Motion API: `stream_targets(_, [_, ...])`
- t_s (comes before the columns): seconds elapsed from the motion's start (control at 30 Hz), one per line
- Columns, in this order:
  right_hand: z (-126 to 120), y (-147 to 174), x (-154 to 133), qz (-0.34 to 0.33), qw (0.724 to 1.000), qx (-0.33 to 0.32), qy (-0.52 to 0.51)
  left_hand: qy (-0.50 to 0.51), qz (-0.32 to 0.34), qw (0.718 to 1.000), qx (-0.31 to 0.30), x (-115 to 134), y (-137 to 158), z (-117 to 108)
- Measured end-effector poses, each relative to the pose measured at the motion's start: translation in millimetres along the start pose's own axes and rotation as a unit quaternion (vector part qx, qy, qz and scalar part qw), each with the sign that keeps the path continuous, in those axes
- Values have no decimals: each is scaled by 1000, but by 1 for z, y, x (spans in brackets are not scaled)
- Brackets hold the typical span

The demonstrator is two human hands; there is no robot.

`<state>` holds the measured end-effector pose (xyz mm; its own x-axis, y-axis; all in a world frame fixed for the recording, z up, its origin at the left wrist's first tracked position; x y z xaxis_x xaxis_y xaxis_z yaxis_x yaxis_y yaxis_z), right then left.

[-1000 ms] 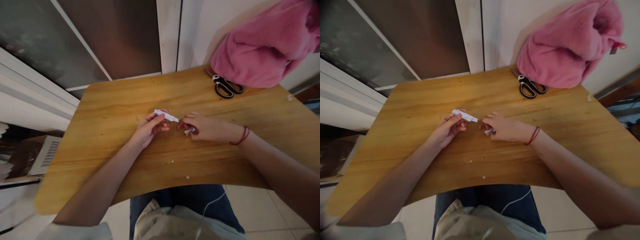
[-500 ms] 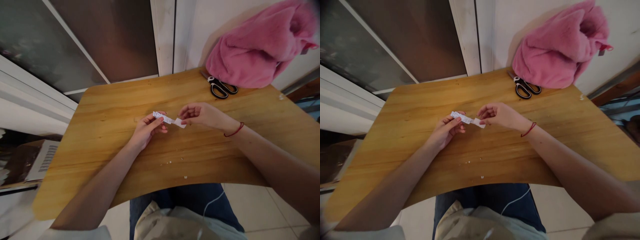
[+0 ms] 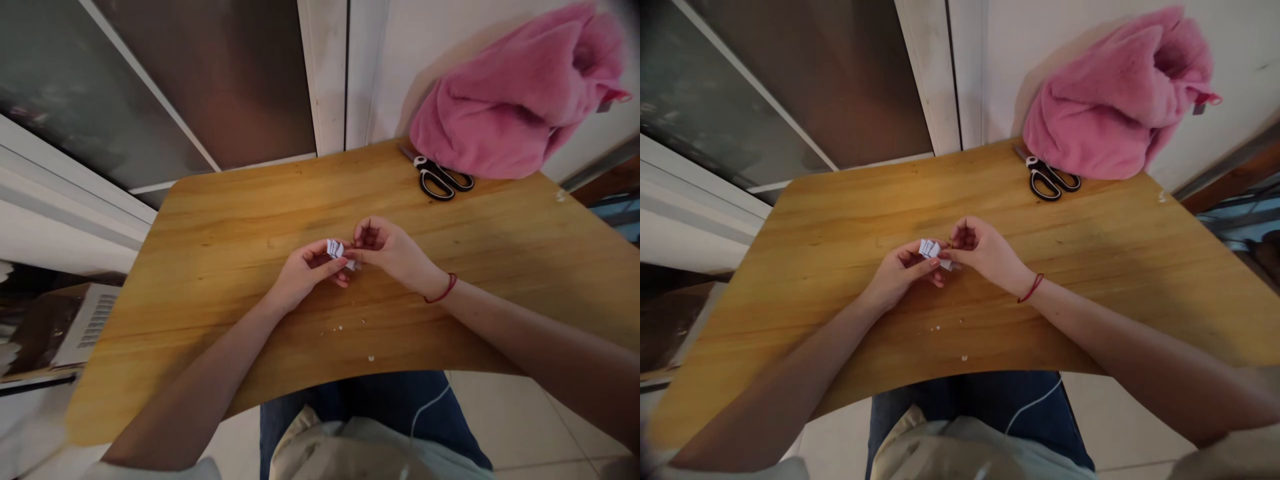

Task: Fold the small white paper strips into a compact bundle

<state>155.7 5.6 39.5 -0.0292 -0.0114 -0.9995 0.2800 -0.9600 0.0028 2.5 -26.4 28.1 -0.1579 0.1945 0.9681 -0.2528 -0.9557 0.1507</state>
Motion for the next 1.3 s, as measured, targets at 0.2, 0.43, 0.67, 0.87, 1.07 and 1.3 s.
stream_targets(0.2, [-5,3,-3,-62,994,36,82,27,22,999,17,1,-1,-3])
stream_targets(0.43, [7,4,14,108,989,-102,-10,53,73,994,60,4,-5,-14])
stream_targets(0.67, [14,11,15,116,985,-96,-89,32,54,996,61,2,-5,-14])
stream_targets(0.87, [15,10,13,83,980,-123,-130,46,24,998,35,-1,-4,-11])
stream_targets(1.07, [16,12,13,114,982,-100,-113,52,17,998,33,0,-2,-9])
stream_targets(1.3, [18,19,6,203,962,-150,-104,-2,76,996,56,8,-2,-9])
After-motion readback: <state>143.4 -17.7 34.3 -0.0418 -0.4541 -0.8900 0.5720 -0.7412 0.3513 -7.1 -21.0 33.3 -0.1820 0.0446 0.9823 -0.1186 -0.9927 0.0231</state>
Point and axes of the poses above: each hand's wrist, its own y-axis away from the middle knuckle, its own z-axis out of the palm, x = y × z, the point moved 4 cm from there along -y, towards the middle knuckle, and after that the axes turned 6 degrees about x, right-handed, at the moved point
